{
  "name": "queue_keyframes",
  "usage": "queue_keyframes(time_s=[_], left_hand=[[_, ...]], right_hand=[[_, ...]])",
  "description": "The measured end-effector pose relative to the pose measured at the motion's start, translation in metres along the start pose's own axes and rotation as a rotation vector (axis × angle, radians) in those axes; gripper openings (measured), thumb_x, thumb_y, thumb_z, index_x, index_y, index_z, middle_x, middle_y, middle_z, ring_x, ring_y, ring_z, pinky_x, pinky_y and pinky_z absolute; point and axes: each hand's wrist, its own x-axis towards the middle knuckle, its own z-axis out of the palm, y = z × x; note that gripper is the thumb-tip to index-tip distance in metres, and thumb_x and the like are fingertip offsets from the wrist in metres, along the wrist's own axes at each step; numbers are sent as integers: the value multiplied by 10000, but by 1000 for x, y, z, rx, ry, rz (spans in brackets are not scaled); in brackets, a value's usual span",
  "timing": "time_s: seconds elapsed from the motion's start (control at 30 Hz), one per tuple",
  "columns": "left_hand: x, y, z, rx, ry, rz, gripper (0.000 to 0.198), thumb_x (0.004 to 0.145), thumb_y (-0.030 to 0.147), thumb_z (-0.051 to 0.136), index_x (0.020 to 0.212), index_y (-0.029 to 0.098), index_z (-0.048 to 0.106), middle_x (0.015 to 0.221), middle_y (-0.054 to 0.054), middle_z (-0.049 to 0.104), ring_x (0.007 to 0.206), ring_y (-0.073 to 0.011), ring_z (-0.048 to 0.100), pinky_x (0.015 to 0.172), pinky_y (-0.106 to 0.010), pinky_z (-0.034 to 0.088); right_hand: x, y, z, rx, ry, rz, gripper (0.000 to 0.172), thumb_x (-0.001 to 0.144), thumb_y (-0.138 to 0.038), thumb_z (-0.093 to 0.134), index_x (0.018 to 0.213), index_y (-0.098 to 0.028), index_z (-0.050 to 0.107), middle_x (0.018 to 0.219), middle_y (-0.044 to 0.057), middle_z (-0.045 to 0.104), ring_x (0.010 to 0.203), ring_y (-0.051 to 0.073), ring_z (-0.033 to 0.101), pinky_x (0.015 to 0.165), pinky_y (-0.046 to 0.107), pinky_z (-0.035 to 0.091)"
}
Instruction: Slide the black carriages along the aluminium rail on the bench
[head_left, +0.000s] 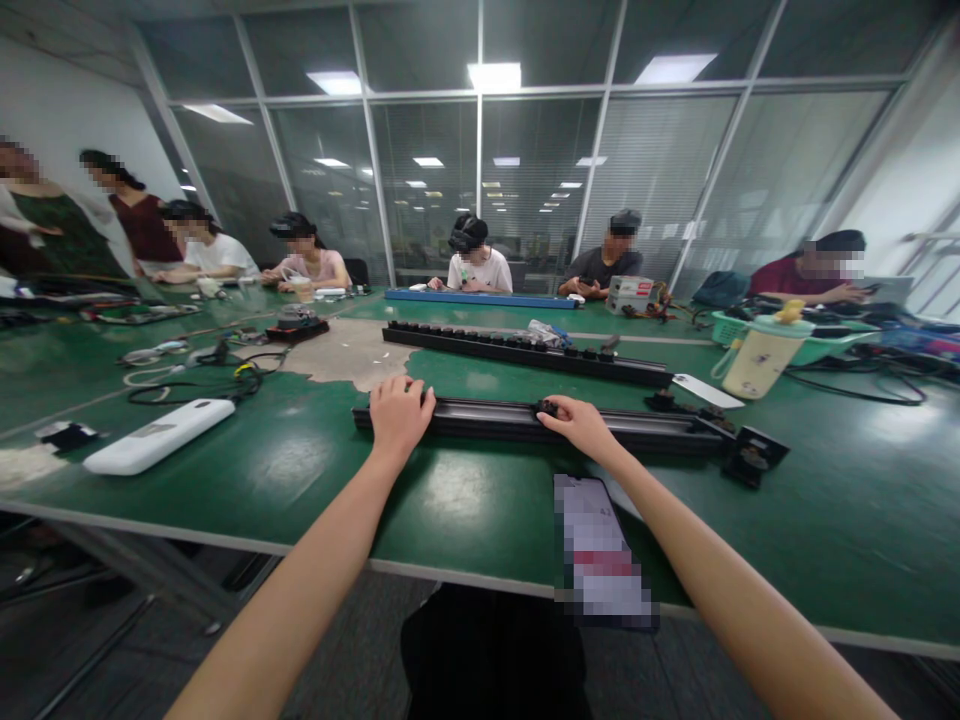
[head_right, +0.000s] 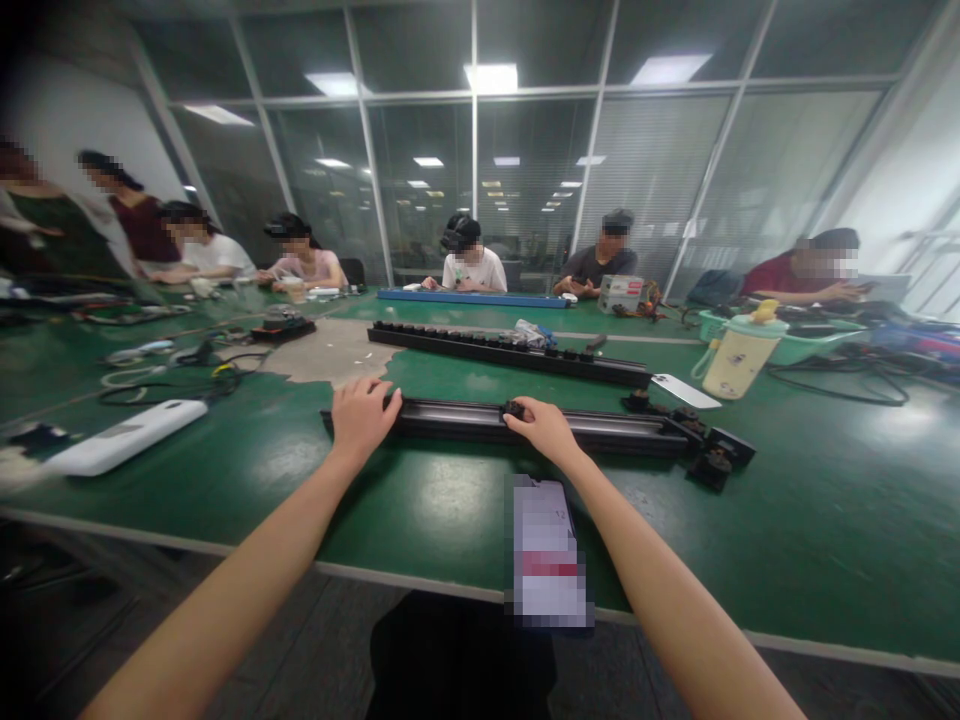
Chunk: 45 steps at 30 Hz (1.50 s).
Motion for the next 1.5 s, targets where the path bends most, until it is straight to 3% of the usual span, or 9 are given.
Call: queue_keyframes(time_s=[0.17,0.6,0.87,1.23,1.5], left_hand=[[-1,4,-3,20,-16,15,357,1009,393,468,949,228,779,1005,-124,723,1062,-326,581,906,-475,423],[-2,11,-6,37,-136,-34,322,1002,361,484,1025,193,757,1072,-142,709,1080,-325,605,942,-456,407],[-1,12,-8,46,-151,-42,316,1009,366,478,1021,197,744,1077,-139,705,1080,-323,604,934,-447,404],[-2,12,-7,27,-163,-54,316,1013,361,467,1029,196,736,1078,-142,698,1077,-325,604,938,-446,401],[-2,12,-7,42,-169,-54,316,1016,368,467,1032,189,727,1079,-139,698,1066,-323,615,936,-446,400]], right_hand=[[0,0,0,-9,-5,-5,545,868,-569,586,1177,-157,764,755,36,663,709,201,579,684,312,405],[1,1,0,-9,-7,-28,504,873,-566,581,1114,-170,777,679,9,602,657,186,539,635,300,358],[0,-2,-1,-5,-12,-44,412,877,-530,582,1023,-193,768,642,-12,540,632,174,498,622,296,333],[0,-4,-3,-55,-12,-13,377,874,-444,587,1095,-172,725,711,9,611,674,186,545,647,297,365],[-1,-3,-2,-47,-6,-49,333,889,-468,574,1006,-199,731,679,-2,586,659,181,530,636,294,349]])
